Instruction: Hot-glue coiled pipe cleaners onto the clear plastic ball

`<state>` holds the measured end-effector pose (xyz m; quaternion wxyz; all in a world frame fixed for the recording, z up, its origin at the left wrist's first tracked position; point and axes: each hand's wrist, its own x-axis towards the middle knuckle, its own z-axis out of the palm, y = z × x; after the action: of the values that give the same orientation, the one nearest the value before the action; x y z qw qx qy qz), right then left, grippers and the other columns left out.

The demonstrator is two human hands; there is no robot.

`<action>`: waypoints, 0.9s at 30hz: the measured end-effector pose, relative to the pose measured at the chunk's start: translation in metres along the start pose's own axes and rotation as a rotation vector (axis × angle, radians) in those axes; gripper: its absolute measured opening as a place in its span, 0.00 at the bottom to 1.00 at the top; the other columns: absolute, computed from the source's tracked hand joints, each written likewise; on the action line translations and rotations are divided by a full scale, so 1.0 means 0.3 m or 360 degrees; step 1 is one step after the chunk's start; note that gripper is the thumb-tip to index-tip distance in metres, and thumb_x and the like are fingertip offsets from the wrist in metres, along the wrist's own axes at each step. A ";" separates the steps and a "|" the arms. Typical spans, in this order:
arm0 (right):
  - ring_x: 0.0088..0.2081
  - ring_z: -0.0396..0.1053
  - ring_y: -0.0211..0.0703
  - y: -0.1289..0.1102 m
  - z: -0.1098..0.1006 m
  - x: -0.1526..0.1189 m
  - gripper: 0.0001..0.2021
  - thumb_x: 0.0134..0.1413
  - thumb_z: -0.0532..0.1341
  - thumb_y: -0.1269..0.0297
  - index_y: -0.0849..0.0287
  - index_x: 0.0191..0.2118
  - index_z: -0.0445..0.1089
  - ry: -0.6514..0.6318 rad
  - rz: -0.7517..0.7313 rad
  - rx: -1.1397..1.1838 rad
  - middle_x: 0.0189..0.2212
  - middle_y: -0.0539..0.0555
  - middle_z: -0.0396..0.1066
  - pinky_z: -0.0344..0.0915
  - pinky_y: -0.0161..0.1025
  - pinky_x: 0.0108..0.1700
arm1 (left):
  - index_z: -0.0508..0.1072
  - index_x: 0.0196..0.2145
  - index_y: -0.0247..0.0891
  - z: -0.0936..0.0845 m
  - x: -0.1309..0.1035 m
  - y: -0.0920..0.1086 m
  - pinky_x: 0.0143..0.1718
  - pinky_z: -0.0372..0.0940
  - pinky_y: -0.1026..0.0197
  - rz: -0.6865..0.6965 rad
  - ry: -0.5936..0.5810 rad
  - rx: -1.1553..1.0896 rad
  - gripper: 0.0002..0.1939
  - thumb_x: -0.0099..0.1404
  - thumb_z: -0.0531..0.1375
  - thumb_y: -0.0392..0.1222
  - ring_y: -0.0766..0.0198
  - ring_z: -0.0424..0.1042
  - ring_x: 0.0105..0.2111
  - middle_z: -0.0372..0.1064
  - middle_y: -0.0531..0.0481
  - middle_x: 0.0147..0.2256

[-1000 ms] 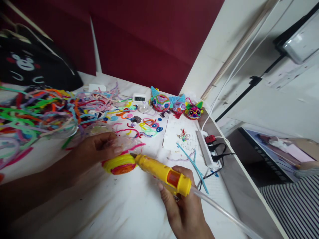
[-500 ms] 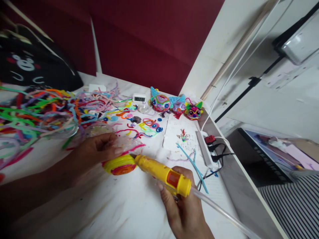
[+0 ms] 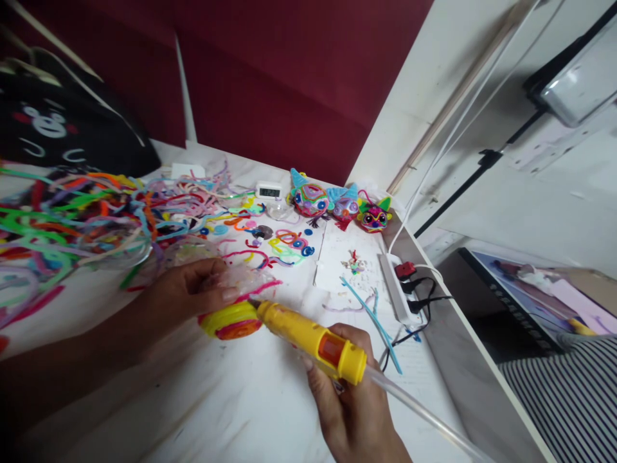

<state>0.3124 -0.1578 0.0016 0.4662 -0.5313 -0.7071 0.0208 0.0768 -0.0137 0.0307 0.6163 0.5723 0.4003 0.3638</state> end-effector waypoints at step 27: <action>0.40 0.77 0.46 -0.004 -0.005 0.001 0.11 0.64 0.62 0.69 0.50 0.50 0.69 -0.0034 0.0028 -0.0028 0.43 0.55 0.71 0.78 0.35 0.36 | 0.56 0.23 0.40 0.004 -0.011 0.018 0.23 0.46 0.67 -0.0053 0.0035 0.0075 0.25 0.51 0.71 0.51 0.70 0.48 0.23 0.48 0.61 0.22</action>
<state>0.3126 -0.1589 0.0032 0.4537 -0.5414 -0.7074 0.0243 0.0766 -0.0168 0.0362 0.6042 0.5760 0.4250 0.3500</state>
